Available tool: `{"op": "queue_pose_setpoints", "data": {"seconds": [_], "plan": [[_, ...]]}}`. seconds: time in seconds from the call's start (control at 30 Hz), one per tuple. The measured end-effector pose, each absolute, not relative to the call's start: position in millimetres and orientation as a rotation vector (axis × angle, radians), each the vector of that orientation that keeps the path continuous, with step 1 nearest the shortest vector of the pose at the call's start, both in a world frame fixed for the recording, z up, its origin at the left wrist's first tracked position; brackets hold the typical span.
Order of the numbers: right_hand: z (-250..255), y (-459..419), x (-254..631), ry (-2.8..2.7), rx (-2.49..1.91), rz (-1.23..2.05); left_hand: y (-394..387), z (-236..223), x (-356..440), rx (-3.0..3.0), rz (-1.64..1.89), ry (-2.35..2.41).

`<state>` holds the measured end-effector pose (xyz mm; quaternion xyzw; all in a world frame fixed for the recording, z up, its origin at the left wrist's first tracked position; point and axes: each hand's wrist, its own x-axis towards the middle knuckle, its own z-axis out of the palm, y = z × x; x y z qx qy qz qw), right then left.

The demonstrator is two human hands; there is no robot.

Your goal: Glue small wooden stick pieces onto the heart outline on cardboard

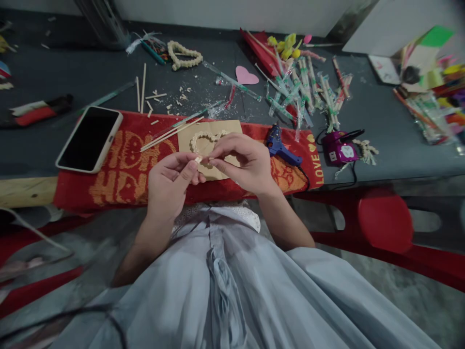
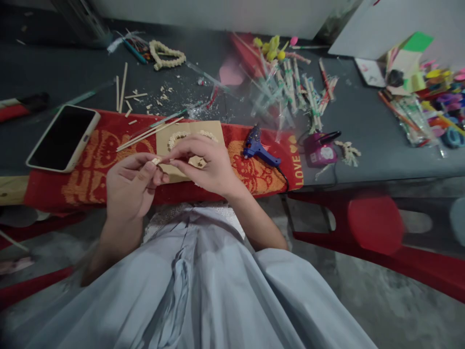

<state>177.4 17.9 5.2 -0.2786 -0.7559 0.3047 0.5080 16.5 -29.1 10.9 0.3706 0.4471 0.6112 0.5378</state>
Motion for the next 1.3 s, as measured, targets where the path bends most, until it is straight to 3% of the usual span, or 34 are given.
{"op": "queue_pose_setpoints", "data": {"seconds": [0.3,0.63,1.3], "plan": [[9,8,177,-1.778,-0.663,0.856,-30,4,15,0.866,1.395,1.111],[24,1,181,-2.109,-0.83,0.476,-28,10,18,0.817,1.334,1.138],[13,8,184,-2.094,-0.72,0.344,-29,4,17,0.861,1.372,1.146]]}}
